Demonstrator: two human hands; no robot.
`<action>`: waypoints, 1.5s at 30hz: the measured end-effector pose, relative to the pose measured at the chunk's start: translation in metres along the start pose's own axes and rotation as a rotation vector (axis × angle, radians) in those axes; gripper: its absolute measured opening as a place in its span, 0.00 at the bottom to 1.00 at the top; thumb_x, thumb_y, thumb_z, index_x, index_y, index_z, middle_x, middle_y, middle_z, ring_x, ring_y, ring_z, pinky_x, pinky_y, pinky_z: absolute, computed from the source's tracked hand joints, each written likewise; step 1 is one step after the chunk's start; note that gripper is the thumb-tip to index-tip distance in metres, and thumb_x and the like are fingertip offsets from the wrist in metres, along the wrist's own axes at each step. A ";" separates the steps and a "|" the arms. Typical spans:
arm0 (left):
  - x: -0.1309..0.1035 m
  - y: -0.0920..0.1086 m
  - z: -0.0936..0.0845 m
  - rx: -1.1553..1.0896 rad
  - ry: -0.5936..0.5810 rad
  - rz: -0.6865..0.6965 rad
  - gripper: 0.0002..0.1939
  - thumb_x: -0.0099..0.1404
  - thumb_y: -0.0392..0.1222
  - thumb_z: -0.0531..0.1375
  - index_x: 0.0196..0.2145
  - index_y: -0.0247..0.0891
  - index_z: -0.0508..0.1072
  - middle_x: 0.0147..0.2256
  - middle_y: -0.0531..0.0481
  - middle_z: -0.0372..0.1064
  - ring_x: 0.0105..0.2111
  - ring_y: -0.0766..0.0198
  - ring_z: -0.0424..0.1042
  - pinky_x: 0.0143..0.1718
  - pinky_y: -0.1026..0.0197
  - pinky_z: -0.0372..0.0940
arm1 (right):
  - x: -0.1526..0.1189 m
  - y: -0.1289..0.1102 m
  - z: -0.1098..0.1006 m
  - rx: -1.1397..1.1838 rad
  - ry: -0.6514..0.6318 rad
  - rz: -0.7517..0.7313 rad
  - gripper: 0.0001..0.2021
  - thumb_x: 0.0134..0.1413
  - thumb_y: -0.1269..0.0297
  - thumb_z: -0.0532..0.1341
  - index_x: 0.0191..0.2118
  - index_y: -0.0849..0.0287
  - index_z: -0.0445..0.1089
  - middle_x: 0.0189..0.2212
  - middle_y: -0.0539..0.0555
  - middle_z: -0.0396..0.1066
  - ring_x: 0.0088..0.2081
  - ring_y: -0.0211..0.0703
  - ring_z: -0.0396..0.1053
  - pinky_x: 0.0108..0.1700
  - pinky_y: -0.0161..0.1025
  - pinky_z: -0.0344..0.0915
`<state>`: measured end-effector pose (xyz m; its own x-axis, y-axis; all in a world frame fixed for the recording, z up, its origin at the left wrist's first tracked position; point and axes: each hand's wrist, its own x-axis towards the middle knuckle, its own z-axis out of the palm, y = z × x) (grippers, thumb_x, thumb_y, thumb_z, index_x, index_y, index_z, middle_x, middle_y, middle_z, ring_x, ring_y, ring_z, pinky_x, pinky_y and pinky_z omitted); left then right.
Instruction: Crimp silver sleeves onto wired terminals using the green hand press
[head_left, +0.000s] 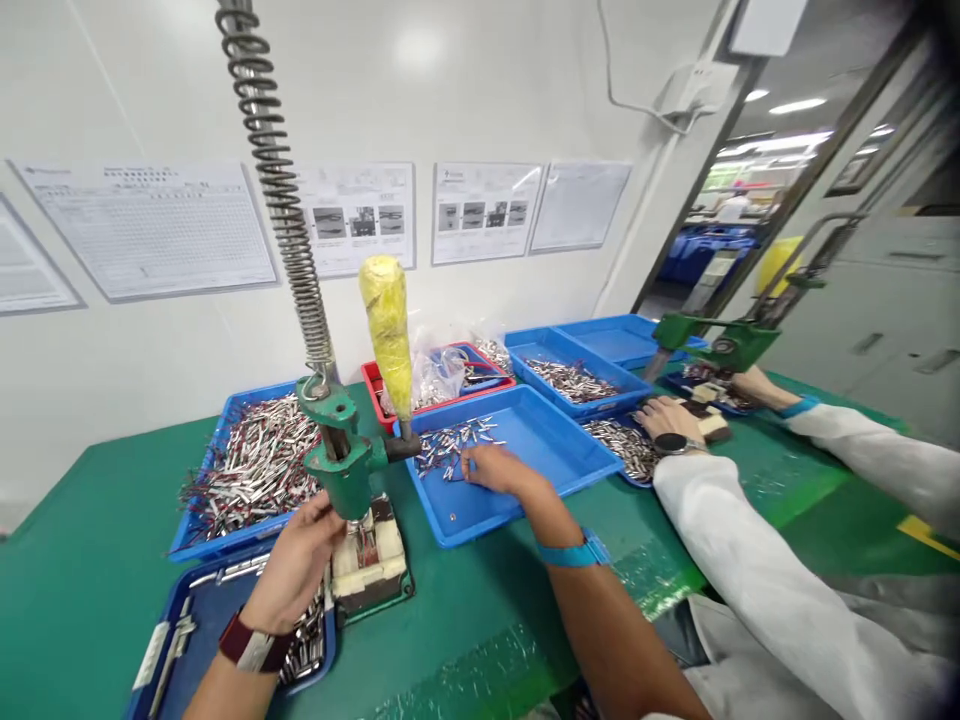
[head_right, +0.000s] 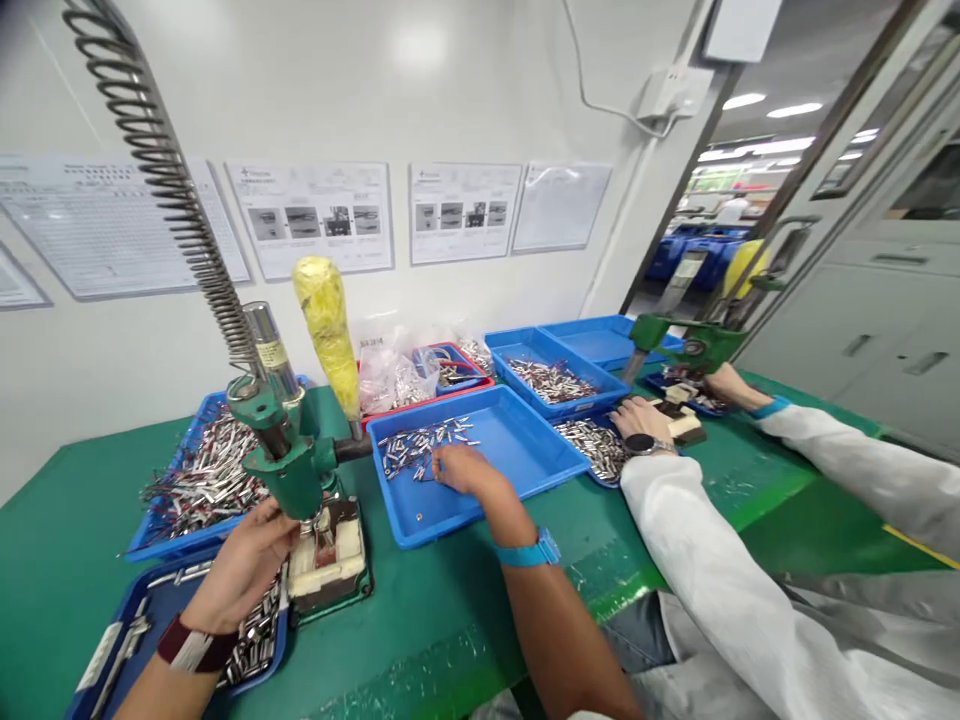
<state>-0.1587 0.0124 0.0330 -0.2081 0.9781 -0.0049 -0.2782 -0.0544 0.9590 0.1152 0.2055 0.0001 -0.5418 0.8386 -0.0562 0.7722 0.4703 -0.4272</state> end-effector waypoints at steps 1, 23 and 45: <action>0.006 0.005 -0.007 0.036 0.108 0.098 0.17 0.57 0.48 0.68 0.42 0.38 0.76 0.42 0.45 0.74 0.42 0.55 0.72 0.44 0.56 0.67 | -0.001 -0.002 0.001 0.008 -0.028 0.002 0.05 0.50 0.71 0.61 0.33 0.60 0.74 0.29 0.55 0.76 0.33 0.44 0.72 0.37 0.35 0.62; -0.021 0.000 -0.069 1.492 -0.149 0.088 0.09 0.55 0.28 0.51 0.31 0.39 0.66 0.33 0.46 0.69 0.34 0.57 0.68 0.35 0.59 0.54 | -0.081 -0.116 0.049 1.082 0.268 -0.076 0.19 0.61 0.47 0.54 0.46 0.58 0.64 0.31 0.51 0.72 0.15 0.31 0.57 0.18 0.32 0.54; -0.015 -0.014 0.003 0.029 0.039 0.213 0.07 0.60 0.40 0.65 0.36 0.38 0.73 0.34 0.52 0.70 0.36 0.65 0.67 0.42 0.64 0.62 | -0.083 -0.178 0.085 0.421 0.047 -0.232 0.16 0.51 0.78 0.52 0.38 0.58 0.74 0.31 0.51 0.76 0.33 0.40 0.71 0.37 0.33 0.58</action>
<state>-0.1489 -0.0012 0.0204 -0.2954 0.9366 0.1882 -0.1973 -0.2526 0.9472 -0.0053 0.0288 0.0037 -0.6613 0.7404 0.1204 0.4261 0.5028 -0.7521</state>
